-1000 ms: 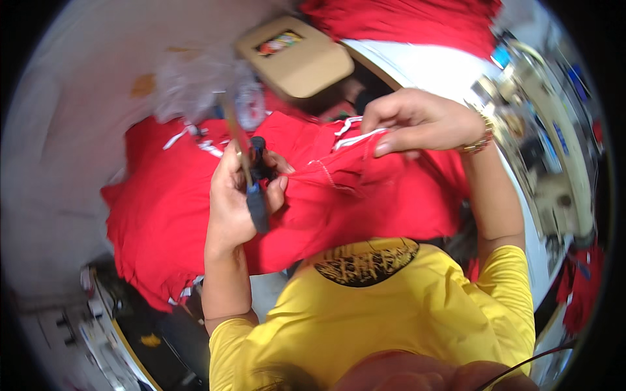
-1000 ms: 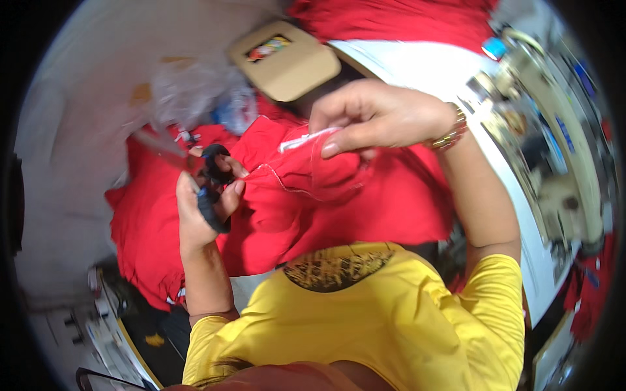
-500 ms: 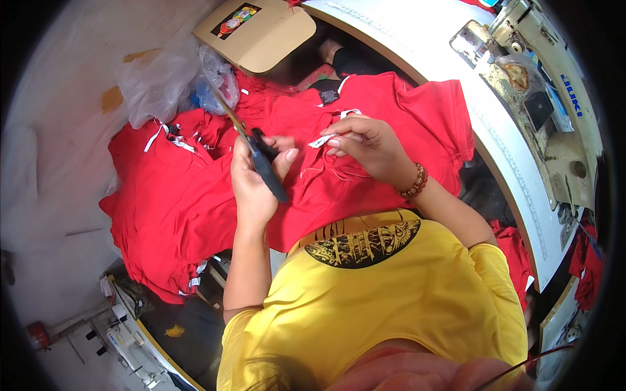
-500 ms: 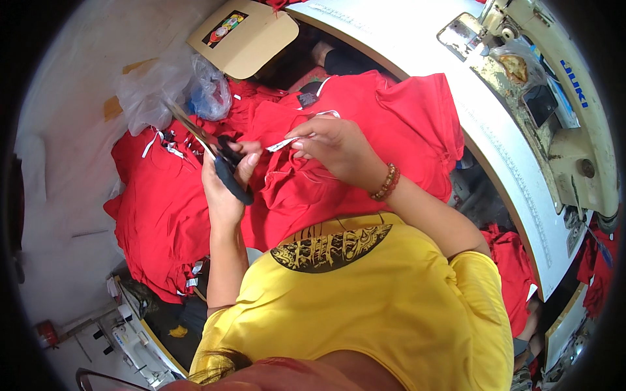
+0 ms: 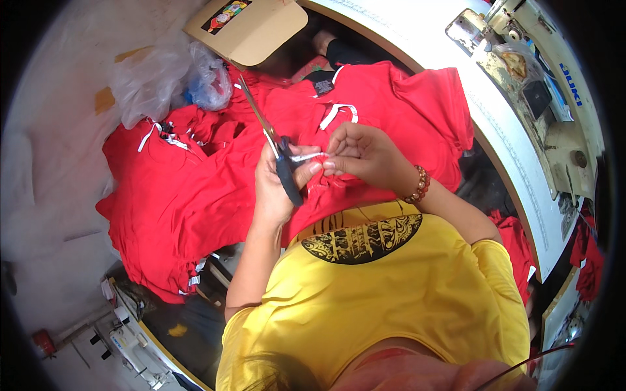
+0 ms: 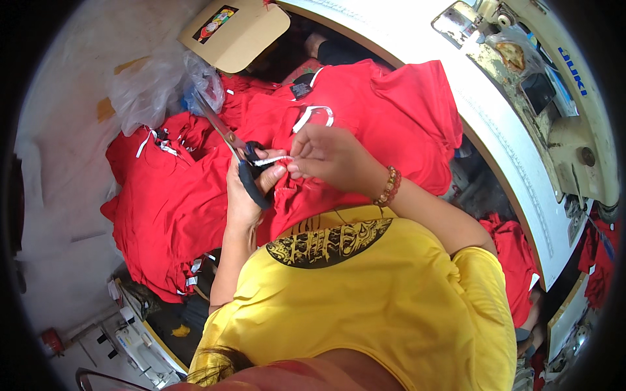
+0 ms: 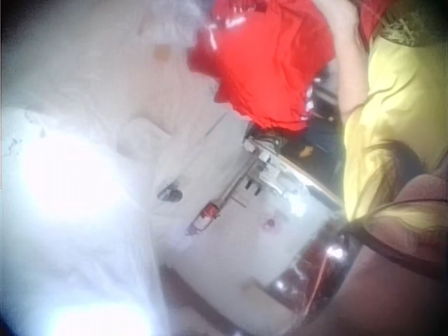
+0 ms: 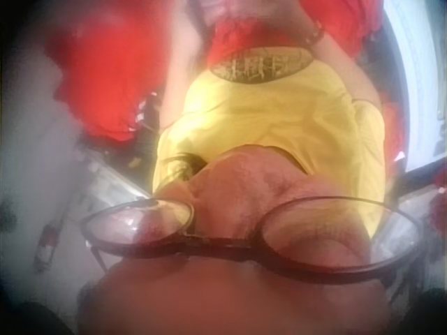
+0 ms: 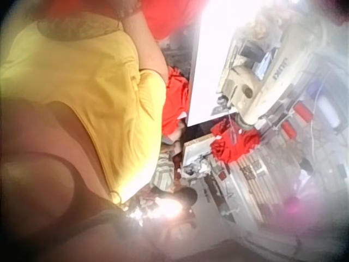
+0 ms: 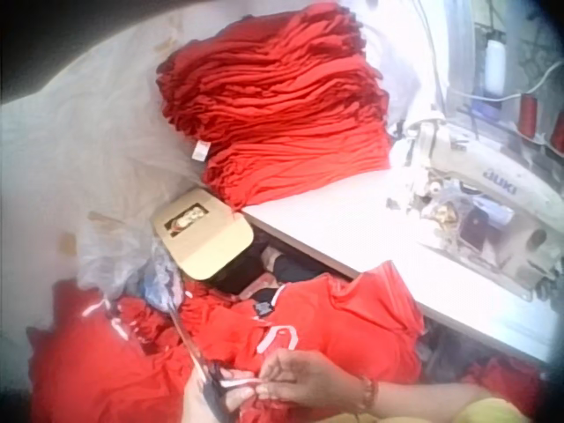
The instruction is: The person uses scissors to trim white threads and tags from a stack of red garments. They repeatedly pick up a garment, cut the excess material, and place the item back on the pile.
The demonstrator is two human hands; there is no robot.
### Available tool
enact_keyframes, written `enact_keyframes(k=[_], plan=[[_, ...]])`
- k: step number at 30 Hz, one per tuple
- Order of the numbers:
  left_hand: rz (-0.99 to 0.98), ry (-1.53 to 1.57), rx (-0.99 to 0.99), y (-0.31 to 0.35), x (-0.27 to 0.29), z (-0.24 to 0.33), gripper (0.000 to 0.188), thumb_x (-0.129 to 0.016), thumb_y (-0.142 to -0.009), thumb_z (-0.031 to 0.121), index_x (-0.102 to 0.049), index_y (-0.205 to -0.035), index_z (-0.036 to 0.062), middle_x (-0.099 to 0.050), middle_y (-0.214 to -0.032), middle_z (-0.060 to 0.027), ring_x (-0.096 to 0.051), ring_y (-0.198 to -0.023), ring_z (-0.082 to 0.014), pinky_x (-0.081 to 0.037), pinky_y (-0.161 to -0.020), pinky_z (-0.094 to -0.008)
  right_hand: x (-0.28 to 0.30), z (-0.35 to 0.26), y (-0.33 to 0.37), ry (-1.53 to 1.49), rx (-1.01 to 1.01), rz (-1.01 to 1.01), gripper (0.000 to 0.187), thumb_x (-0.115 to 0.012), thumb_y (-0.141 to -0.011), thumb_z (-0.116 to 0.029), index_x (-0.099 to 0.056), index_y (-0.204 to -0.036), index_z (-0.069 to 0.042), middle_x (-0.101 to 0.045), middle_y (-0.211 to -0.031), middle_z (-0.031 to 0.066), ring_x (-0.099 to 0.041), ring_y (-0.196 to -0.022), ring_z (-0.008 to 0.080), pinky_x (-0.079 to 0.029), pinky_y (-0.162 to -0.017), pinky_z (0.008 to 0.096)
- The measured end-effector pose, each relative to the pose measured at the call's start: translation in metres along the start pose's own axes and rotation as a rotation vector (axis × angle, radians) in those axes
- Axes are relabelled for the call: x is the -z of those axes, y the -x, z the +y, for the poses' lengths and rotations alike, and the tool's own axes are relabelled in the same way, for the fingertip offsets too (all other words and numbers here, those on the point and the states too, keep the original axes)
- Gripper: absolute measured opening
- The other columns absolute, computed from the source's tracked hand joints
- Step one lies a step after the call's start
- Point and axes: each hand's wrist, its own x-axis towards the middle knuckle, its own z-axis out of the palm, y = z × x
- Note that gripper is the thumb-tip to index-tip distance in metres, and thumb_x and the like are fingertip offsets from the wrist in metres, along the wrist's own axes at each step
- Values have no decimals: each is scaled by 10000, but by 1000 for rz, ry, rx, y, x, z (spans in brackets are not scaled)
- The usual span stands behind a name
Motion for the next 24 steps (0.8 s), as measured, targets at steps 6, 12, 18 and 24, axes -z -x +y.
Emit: enact_keyframes(k=[6,12,18,24], plan=[[-27,-113,83,11,9,-9,413,-768,-688,-42,-450,-935,48,-630,-845,-84,-628,-822,-153,-514,-757,-279,-2,4,19,9,-80,26,117,-644,-819,-40,-559,-897,-18,-614,-768,33,-614,-722,92,-486,-643,213],[-60,-196,37,14,11,-8,458,-789,-666,-42,-435,-940,55,-632,-822,-78,-624,-786,-136,-516,-726,-264,43,-7,-5,1023,310,395,186,-673,-802,-106,-592,-943,-15,-581,-764,70,-579,-693,162,-470,-642,264],[-124,-172,-61,15,6,3,449,-761,-676,-80,-420,-939,47,-631,-832,-108,-630,-801,-156,-525,-736,-282,49,-1,-52,960,120,227,207,-600,-890,-203,-605,-942,-3,-540,-706,0,-511,-670,73,-442,-623,234],[-4,-162,-126,3,4,21,444,-729,-697,-99,-416,-981,39,-625,-866,-114,-633,-810,-173,-527,-751,-296,11,-30,-80,430,-35,97,140,-588,-911,-151,-601,-890,-12,-513,-726,-86,-428,-656,-15,-357,-564,160]])
